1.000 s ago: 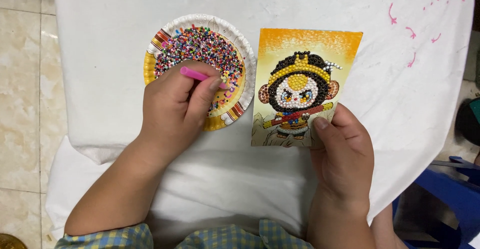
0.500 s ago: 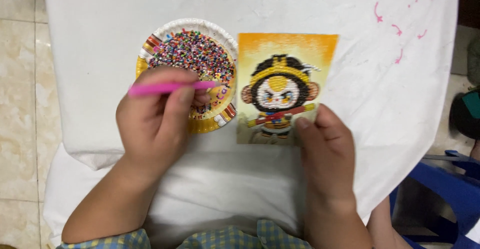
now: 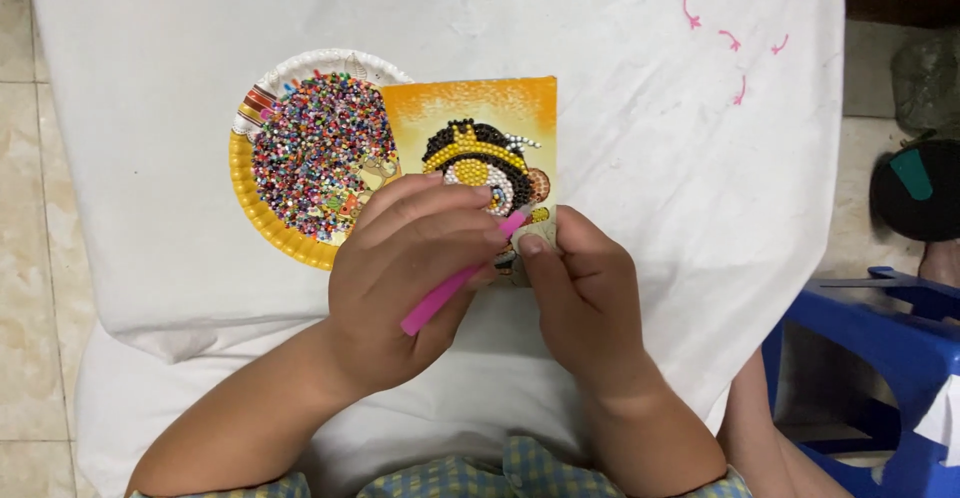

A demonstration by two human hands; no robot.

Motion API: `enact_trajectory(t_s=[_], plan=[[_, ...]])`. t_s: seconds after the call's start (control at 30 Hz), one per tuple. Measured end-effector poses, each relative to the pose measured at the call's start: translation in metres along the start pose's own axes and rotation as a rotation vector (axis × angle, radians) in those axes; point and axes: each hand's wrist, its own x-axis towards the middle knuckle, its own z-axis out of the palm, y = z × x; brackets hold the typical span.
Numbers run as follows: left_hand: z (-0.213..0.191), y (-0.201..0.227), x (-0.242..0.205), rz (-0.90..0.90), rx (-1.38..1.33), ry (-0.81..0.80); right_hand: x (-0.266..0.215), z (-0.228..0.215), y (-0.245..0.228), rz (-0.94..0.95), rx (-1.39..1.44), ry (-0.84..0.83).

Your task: Applying small resin beads to a sticky canvas using a specialized applicator tool to create a mosaic.

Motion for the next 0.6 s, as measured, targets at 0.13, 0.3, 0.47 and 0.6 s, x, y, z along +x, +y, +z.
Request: enact_trajectory(t_s=[0.13,0.3,0.47,0.6], plan=[[0.0017,-0.0002,0.0035,-0.004,0.006,0.024,0.0002,0.0007,-0.0014,0.053,0.048,-0.002],[0.0039,-0.003,0.0038,-0.004,0.007,0.04,0.0008,0.0006,-0.0014,0.029,0.044,-0.015],[0.0045,-0.003,0.004,-0.017,-0.002,0.044,0.0012,0.0007,-0.0007,-0.01,0.054,-0.037],[0.0049,-0.0022,0.0047,-0.03,0.007,0.045,0.0014,0.001,-0.0006,0.013,0.058,-0.022]])
